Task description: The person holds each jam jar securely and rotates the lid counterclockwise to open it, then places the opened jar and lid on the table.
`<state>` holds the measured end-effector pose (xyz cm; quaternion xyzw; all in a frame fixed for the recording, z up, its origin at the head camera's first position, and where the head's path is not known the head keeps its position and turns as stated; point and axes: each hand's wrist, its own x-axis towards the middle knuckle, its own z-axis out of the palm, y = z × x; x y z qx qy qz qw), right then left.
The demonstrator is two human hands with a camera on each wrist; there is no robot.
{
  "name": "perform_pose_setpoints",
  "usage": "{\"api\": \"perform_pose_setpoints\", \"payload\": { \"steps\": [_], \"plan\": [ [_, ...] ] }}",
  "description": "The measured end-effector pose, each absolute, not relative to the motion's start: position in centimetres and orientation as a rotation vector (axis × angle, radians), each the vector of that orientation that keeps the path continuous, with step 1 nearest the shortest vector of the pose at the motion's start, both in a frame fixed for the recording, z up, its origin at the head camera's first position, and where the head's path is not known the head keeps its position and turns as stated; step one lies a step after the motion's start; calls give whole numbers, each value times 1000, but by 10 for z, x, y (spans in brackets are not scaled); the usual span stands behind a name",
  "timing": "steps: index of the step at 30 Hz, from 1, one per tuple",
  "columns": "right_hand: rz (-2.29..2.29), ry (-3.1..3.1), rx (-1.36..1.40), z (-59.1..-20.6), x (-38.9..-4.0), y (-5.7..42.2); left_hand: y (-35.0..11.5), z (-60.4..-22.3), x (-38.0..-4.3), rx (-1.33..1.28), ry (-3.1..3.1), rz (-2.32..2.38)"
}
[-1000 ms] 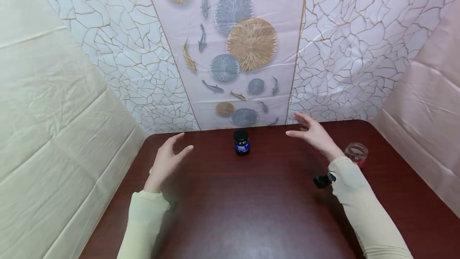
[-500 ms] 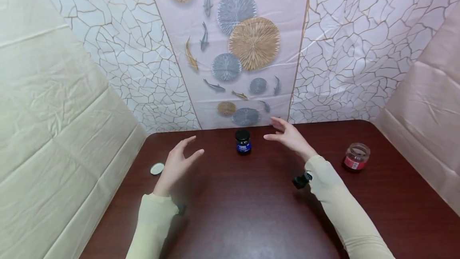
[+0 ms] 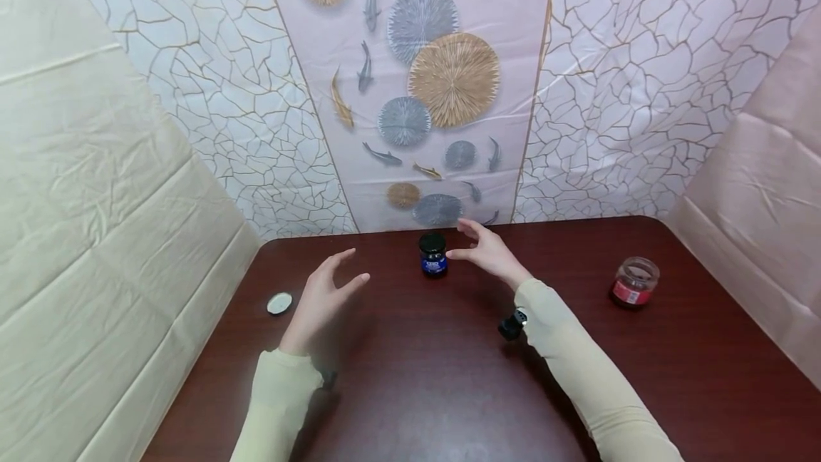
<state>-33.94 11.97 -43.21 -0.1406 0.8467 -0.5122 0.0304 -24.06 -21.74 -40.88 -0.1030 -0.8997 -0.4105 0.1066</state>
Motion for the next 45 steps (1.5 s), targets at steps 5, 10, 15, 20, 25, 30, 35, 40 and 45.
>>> {"api": "perform_pose_setpoints", "payload": {
  "steps": [5, 10, 15, 20, 25, 30, 35, 40, 45],
  "plan": [
    [-1546, 2612, -429, -442, -345, 110, -216, -410, -241, -283, -2651, -1207],
    [-1545, 2581, -405, -452, -349, 104, -215, -409, -241, -286, -2659, -1210],
    [-1565, 2554, -389, -460, -350, 99, -216, -409, -241, -289, -2651, -1207],
    [-1566, 2544, -358, -466, -352, 90, -218, -409, -241, -290, -2648, -1204],
    [-1559, 2550, -310, -471, -354, 83, -219, -409, -240, -282, -2653, -1218],
    [-1597, 2534, -287, -473, -355, 79, -218, -409, -240, -279, -2646, -1219],
    [-1619, 2495, -301, -477, -357, 76, -217, -409, -239, -284, -2639, -1227],
    [-1667, 2461, -297, -481, -356, 72, -216, -410, -240, -277, -2650, -1227],
    [-1682, 2475, -267, -484, -357, 68, -215, -412, -241, -284, -2649, -1213]
  ]
}}
